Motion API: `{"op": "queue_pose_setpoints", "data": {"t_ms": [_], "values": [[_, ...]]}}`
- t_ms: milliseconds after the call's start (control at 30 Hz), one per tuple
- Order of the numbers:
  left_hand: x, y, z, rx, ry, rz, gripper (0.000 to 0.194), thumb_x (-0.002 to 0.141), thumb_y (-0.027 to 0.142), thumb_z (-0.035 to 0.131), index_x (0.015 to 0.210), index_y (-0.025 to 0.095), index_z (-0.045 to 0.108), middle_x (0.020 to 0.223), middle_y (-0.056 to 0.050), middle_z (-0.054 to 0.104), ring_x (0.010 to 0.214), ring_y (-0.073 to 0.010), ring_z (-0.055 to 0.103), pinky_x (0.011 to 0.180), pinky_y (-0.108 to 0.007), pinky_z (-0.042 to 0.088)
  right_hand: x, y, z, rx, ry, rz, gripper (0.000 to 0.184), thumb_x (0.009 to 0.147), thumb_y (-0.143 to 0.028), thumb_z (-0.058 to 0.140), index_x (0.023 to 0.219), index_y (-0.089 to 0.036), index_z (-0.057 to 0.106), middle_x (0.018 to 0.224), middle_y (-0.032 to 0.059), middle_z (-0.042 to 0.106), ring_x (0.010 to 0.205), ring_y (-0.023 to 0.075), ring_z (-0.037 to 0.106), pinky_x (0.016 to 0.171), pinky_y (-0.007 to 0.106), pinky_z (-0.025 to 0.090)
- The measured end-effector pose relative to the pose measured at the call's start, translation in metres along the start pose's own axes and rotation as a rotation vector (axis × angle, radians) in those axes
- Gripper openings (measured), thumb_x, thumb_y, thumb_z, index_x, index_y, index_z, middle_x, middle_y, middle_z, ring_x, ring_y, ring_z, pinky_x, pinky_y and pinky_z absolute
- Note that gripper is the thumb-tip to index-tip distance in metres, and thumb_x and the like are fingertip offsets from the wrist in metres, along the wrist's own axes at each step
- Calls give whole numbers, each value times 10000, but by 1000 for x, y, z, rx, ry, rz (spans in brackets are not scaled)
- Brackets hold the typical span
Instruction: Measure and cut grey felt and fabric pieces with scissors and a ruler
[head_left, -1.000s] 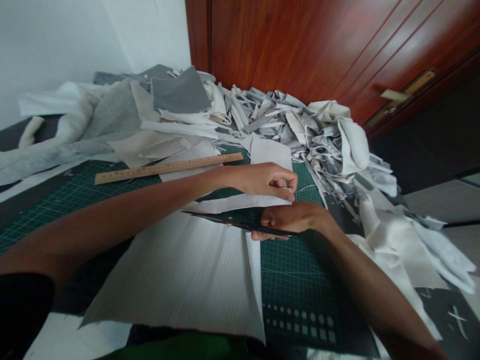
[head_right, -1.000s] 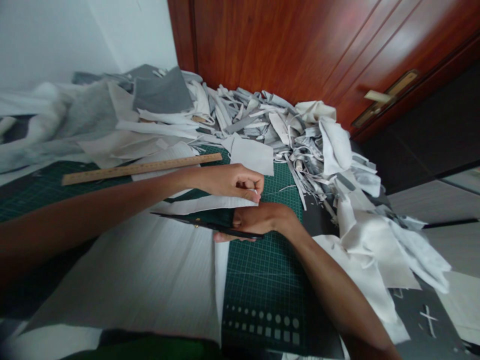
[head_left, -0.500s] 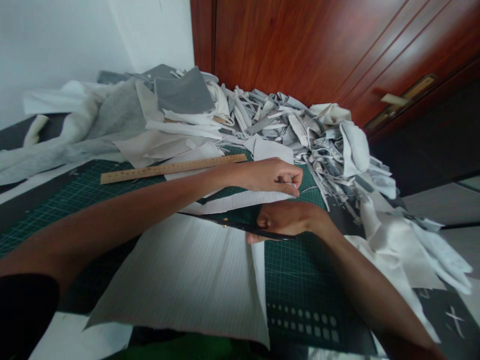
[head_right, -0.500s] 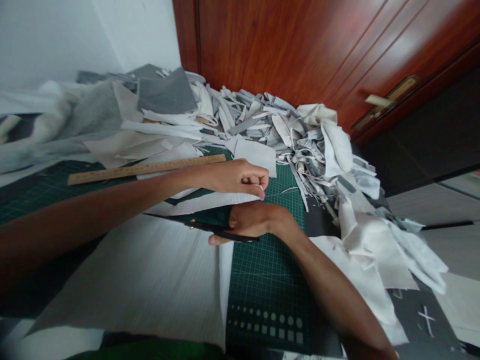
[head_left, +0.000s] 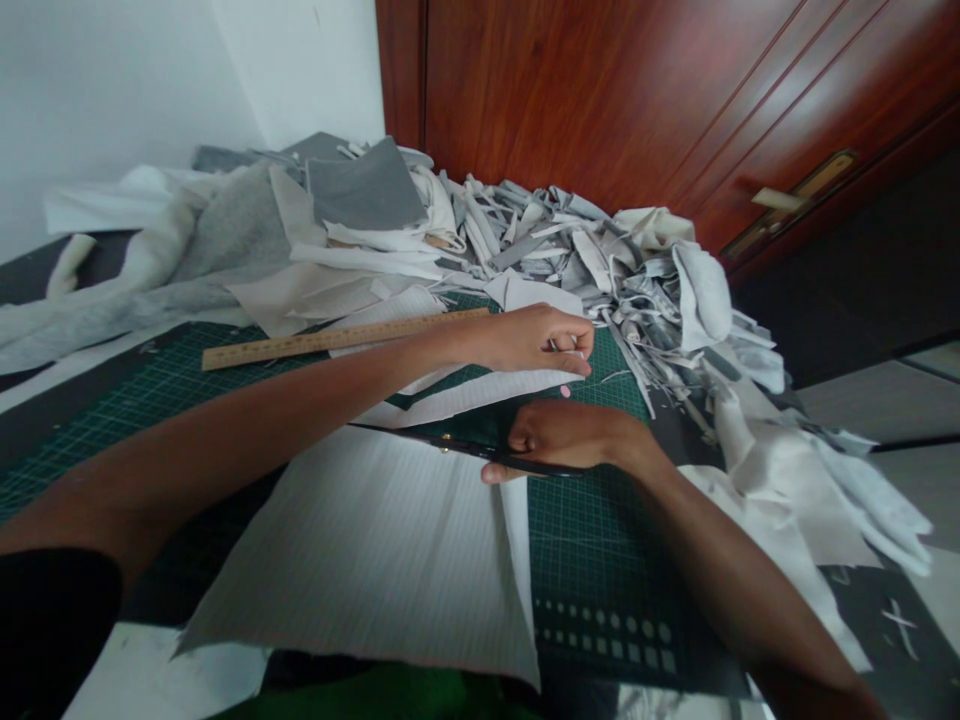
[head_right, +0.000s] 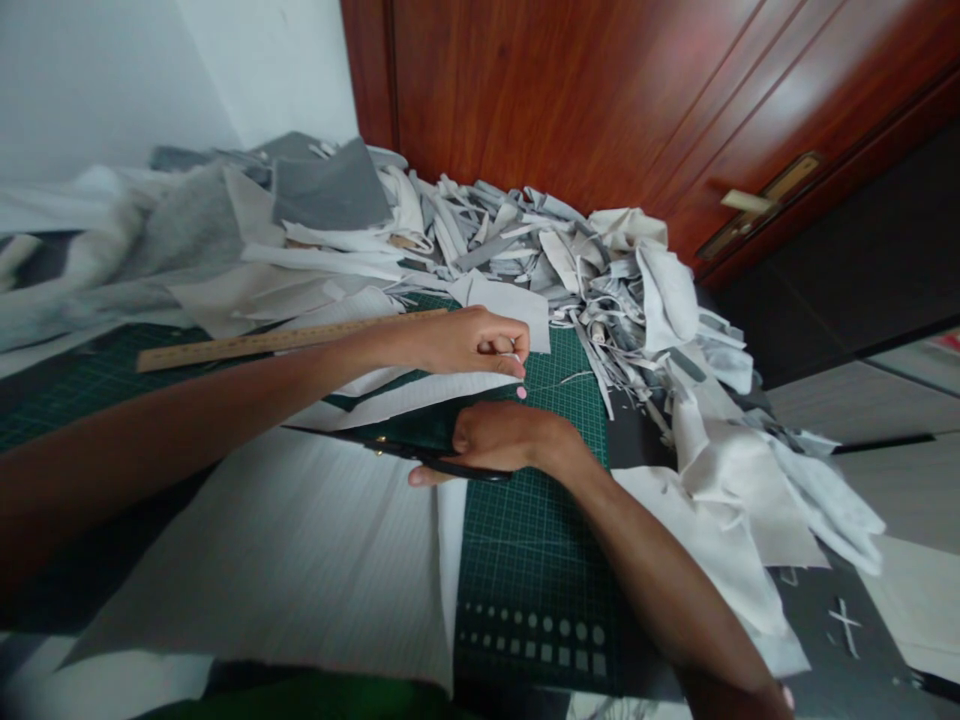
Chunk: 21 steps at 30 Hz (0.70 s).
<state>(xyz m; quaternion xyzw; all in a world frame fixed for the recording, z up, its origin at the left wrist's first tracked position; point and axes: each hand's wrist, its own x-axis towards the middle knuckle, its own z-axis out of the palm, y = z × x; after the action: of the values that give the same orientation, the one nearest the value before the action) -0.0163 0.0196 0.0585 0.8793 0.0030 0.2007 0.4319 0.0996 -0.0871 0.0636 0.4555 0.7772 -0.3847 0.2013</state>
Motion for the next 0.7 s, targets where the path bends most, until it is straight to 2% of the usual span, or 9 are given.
{"op": "queue_pose_setpoints", "data": {"t_ms": [167,300,400,533,700], "values": [[0,-4,-5,52,38,14,218,922,361,689,855,174,598,756,-2,658,690,-125,560,682,-251,392,2,1,2,27,39,1,706,915,-797,510,552,-194,465,542,-43,422,526,89,331,558,305,252],[0,-12,-4,109,81,11,210,928,340,683,832,179,589,759,-8,662,698,-132,573,688,-260,387,3,1,1,107,1,-25,668,928,-748,534,551,-201,463,504,-43,416,506,97,348,548,306,269],[1,-18,-4,157,114,7,221,930,359,678,831,178,598,750,-5,655,689,-136,574,679,-266,379,1,-2,0,72,13,-23,686,941,-759,498,542,-202,455,498,-30,425,491,104,357,547,317,281],[1,-24,-5,163,154,0,277,924,428,678,832,175,612,757,-8,659,705,-144,587,675,-264,379,-2,-9,-1,-44,18,67,738,894,-852,457,562,-193,475,538,-22,468,496,99,363,547,312,264],[-1,-25,-10,182,186,-20,283,916,433,675,827,175,604,712,10,622,685,-141,550,670,-264,358,-7,-19,-2,-86,20,158,770,853,-910,426,593,-192,526,588,6,543,515,118,421,546,308,271]]}}
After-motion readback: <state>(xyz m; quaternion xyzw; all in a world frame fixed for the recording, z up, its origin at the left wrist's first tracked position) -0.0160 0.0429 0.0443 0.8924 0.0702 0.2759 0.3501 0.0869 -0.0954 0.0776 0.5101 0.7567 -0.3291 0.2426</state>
